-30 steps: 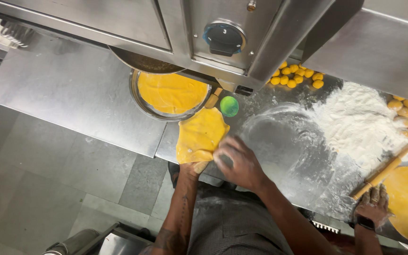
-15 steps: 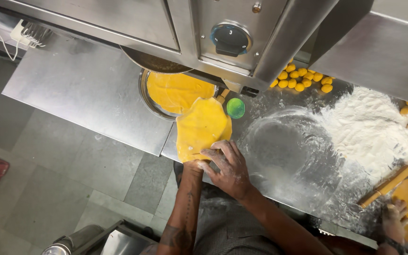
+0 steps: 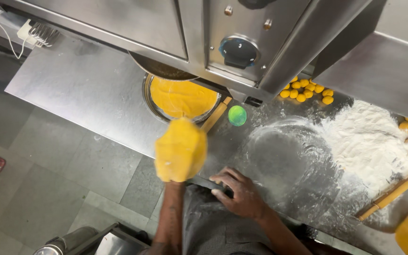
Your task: The person rolls yellow dough balls flat on a floured stainless steel counter using a wooden rolling pin. They repeatedly flatten, flip, and dust the dough, then place the finished flat sheets into a metal tray. Another person works alongside performing the same task.
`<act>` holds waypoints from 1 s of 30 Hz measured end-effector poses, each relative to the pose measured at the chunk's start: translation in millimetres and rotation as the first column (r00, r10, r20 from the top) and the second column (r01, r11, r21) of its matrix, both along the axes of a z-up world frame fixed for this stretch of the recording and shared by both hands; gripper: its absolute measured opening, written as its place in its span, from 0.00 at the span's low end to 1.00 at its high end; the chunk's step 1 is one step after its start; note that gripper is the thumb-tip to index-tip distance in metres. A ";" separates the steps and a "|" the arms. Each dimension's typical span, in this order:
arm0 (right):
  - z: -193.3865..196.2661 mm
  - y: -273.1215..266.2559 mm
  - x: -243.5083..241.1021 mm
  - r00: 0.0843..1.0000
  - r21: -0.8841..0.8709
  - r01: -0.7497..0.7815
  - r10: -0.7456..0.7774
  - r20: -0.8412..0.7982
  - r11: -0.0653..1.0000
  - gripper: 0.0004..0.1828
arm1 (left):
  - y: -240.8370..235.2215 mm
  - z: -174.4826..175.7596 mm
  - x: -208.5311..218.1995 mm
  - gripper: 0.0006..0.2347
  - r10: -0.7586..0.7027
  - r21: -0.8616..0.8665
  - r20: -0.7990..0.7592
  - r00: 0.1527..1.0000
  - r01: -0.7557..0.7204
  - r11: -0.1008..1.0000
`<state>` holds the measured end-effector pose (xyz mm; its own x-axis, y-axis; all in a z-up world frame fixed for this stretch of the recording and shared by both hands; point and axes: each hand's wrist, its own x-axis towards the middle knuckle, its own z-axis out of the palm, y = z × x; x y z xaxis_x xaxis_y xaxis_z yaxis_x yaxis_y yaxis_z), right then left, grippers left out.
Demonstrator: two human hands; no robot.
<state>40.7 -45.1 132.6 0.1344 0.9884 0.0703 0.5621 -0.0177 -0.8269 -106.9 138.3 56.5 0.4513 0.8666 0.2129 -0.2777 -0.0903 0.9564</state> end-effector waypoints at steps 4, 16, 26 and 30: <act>-18.7 -22.7 14.1 0.993 -0.231 0.119 -0.110 0.053 0.966 0.18 | 75.5 -43.6 -50.0 0.21 -0.112 -0.120 0.418 0.902 0.177 0.977; -32.0 -32.0 58.4 0.910 -0.326 0.389 -0.416 -0.012 0.861 0.19 | 111.3 -192.0 116.0 0.26 0.552 0.920 -0.391 0.737 0.332 0.208; -162.4 -33.6 133.3 0.894 -0.320 0.404 -0.444 -0.061 0.857 0.17 | -42.2 -96.1 100.3 0.29 0.511 0.662 -0.570 0.644 -0.008 0.749; -213.7 -6.1 208.3 0.818 0.000 0.546 -0.533 0.214 0.838 0.10 | -31.0 -91.1 87.6 0.30 0.534 0.640 -0.717 0.448 0.118 0.759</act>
<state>249.0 -51.2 -81.1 0.6370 0.7646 0.0978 0.5987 -0.4108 -0.6876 -19.2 107.3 -34.6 0.4934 0.8201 0.2899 0.7124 -0.5722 0.4062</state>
